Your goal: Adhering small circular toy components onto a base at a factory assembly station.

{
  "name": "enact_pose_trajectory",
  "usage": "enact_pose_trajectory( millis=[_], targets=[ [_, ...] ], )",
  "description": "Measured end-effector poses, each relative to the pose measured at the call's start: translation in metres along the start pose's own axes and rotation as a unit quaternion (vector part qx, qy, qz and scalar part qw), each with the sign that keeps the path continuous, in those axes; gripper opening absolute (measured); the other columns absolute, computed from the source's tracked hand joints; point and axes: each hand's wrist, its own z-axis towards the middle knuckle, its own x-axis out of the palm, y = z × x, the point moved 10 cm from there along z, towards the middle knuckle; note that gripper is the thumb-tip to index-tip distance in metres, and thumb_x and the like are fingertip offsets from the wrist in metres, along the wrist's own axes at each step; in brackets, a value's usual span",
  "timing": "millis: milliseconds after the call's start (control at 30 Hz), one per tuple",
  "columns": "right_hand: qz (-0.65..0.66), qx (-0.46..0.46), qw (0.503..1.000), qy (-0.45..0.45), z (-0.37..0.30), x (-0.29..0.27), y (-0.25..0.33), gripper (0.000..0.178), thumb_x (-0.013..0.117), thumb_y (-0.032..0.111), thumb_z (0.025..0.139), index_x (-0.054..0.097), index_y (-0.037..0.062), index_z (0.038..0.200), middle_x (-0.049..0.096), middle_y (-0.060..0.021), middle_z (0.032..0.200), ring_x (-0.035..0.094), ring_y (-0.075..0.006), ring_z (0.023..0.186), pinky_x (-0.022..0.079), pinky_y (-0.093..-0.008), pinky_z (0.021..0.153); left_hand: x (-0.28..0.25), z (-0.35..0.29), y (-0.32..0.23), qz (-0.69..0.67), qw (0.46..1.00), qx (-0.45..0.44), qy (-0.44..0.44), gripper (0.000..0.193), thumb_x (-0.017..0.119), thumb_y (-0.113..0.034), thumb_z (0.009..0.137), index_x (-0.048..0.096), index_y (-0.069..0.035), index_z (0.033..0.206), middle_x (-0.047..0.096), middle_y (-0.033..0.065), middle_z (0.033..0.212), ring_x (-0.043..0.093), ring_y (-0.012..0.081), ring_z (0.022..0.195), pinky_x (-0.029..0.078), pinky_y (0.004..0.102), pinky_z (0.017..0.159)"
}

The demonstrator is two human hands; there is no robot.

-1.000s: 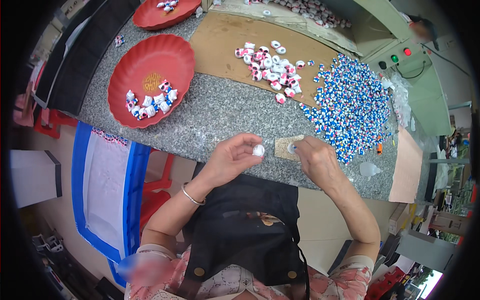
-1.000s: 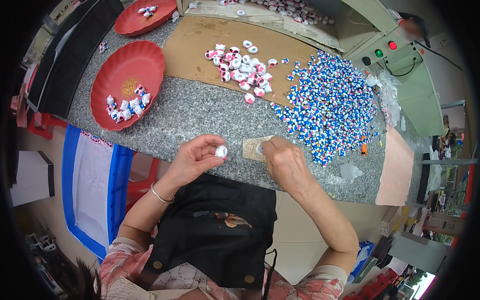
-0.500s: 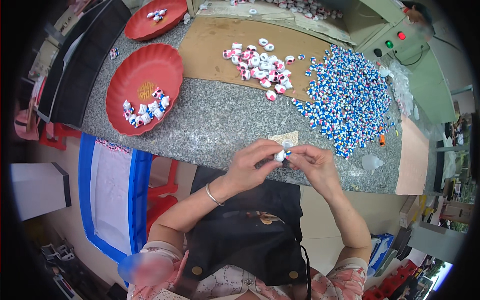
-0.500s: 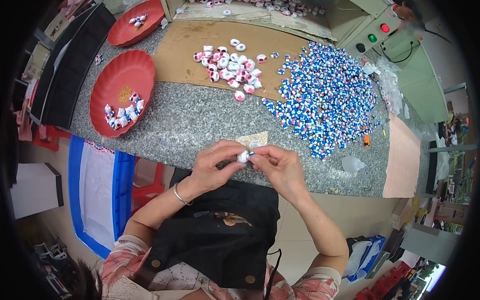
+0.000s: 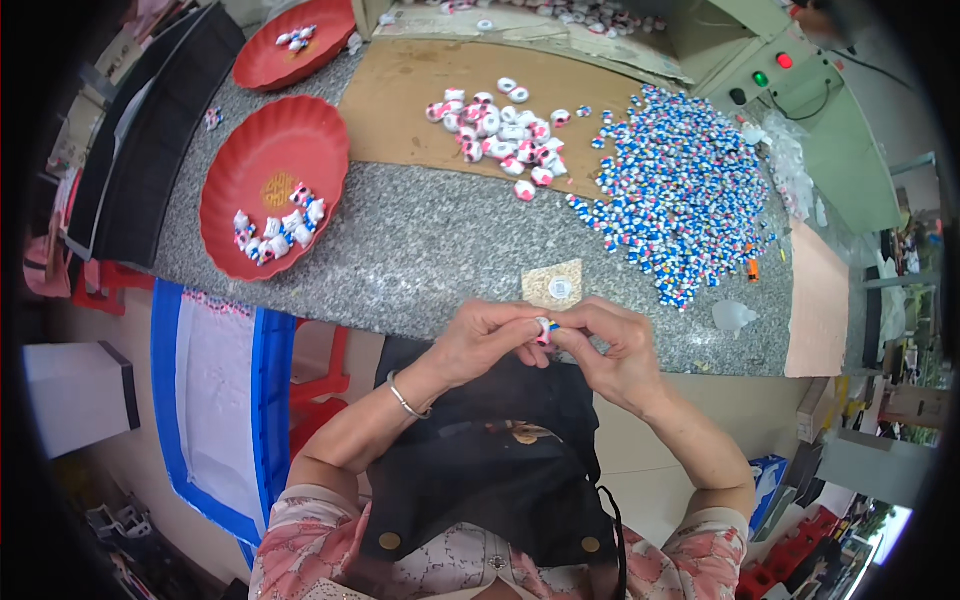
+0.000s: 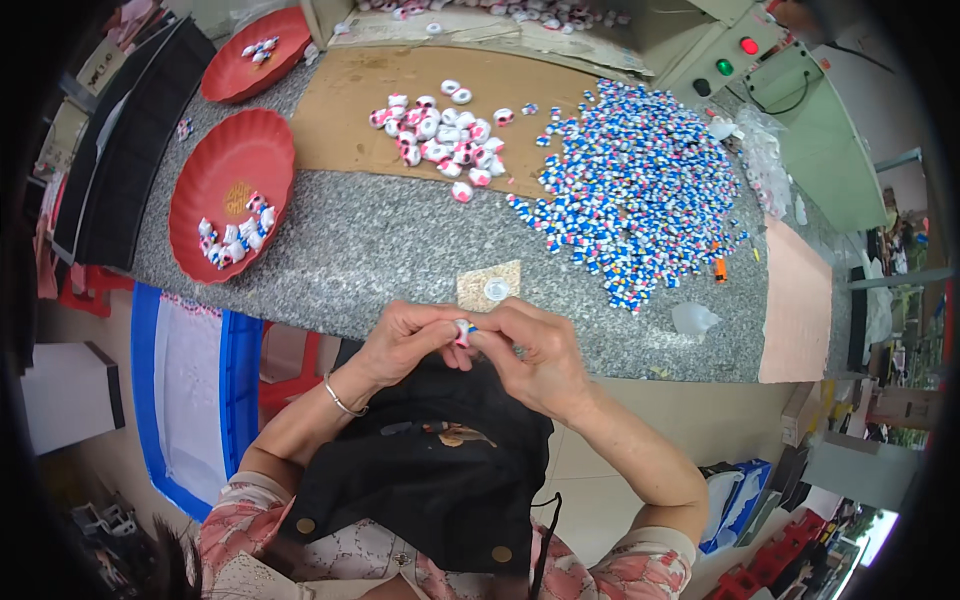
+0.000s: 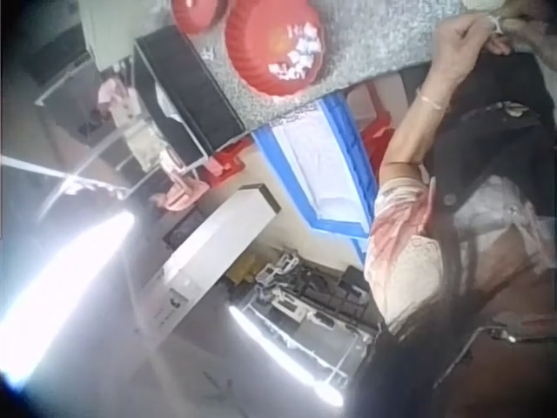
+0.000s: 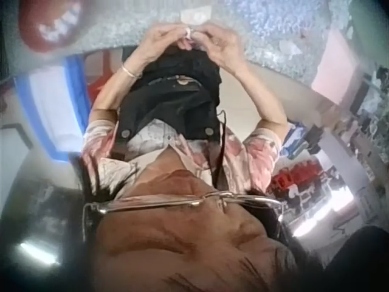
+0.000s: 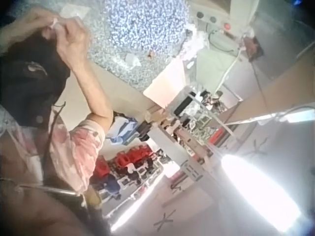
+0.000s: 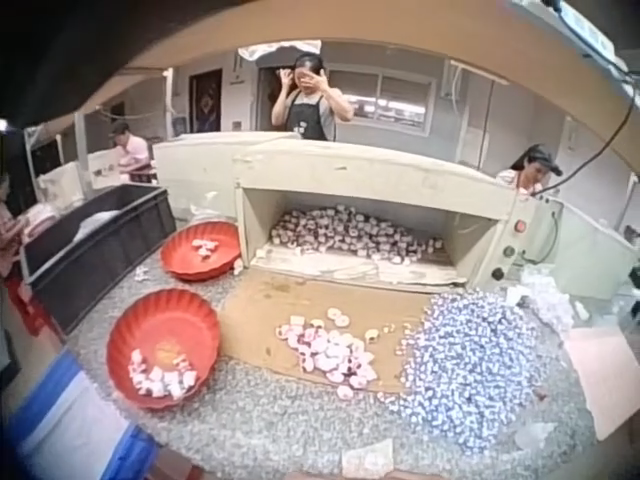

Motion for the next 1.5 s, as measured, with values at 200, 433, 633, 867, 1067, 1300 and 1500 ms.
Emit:
enact_pose_trajectory(
  millis=[200,433,633,867,1067,1300,1500],
  targets=[
    [0.021,-0.008,1.0,-0.017,0.01,-0.002,-0.015,0.021,0.069,0.002,0.086,0.07,0.0019,0.107,0.067,-0.0106,0.09,0.066,-0.0208,0.082,0.052,-0.03,0.071,-0.028,0.0,-0.002,-0.082,0.996,-0.023,-0.012,0.033,0.057,-0.011,0.099,0.057,0.002,0.129,0.067,0.014,0.109,0.069,0.0193,0.093,0.058,0.03,0.078],
    [-0.289,-0.053,0.949,-0.116,0.001,-0.079,-0.083,0.019,0.063,-0.004,0.085,0.068,0.0005,0.102,0.066,-0.0162,0.097,0.066,-0.0348,0.09,0.054,-0.0384,0.078,-0.129,-0.073,-0.111,0.181,0.926,0.17,-0.286,0.025,0.058,-0.004,0.095,0.059,0.002,0.119,0.066,0.0077,0.102,0.065,0.0154,0.091,0.053,0.0282,0.079],
    [-0.386,-0.107,0.916,-0.037,0.017,-0.065,-0.075,0.025,0.058,-0.007,0.079,0.066,0.0001,0.102,0.064,-0.0158,0.106,0.063,-0.0331,0.097,0.053,-0.0408,0.083,-0.186,-0.138,-0.153,0.588,0.667,0.08,-0.45,0.035,0.064,-0.002,0.088,0.059,-0.001,0.122,0.064,0.012,0.108,0.064,0.0242,0.1,0.05,0.0325,0.087],
    [-0.128,0.058,0.986,-0.093,0.011,-0.076,-0.095,0.018,0.062,0.004,0.091,0.067,-0.0003,0.108,0.066,-0.0111,0.094,0.064,-0.0176,0.08,0.05,-0.0291,0.07,-0.121,-0.068,-0.154,0.575,0.687,0.238,-0.375,0.029,0.071,-0.004,0.078,0.064,-0.002,0.107,0.063,0.0174,0.105,0.061,0.0364,0.097,0.051,0.0422,0.084],
    [-0.141,0.085,0.983,-0.076,-0.015,-0.061,-0.096,0.017,0.067,0.004,0.087,0.069,0.0009,0.103,0.068,-0.0124,0.087,0.067,-0.0263,0.078,0.052,-0.0351,0.069,-0.053,0.064,-0.101,0.597,0.733,0.254,-0.206,0.022,0.068,-0.006,0.083,0.062,-0.002,0.104,0.06,0.0158,0.103,0.064,0.0348,0.089,0.054,0.0423,0.072],
    [-0.309,0.027,0.95,-0.036,-0.006,-0.052,-0.075,0.012,0.07,0.003,0.081,0.069,0.0005,0.093,0.066,-0.0166,0.085,0.065,-0.0348,0.075,0.052,-0.0414,0.067,-0.056,0.09,-0.078,0.651,0.703,0.219,-0.184,0.02,0.063,-0.003,0.084,0.058,-0.002,0.103,0.055,0.0166,0.097,0.062,0.0373,0.086,0.052,0.0462,0.071],
    [-0.196,-0.024,0.98,-0.009,0.008,-0.027,-0.031,0.015,0.071,0.003,0.082,0.071,0.0012,0.096,0.068,-0.0147,0.083,0.067,-0.031,0.075,0.052,-0.0373,0.064,-0.076,0.045,-0.066,0.321,0.916,0.17,-0.169,0.023,0.063,0.0,0.089,0.061,0.001,0.111,0.06,0.0123,0.109,0.066,0.0242,0.092,0.054,0.034,0.081]
  ],
)
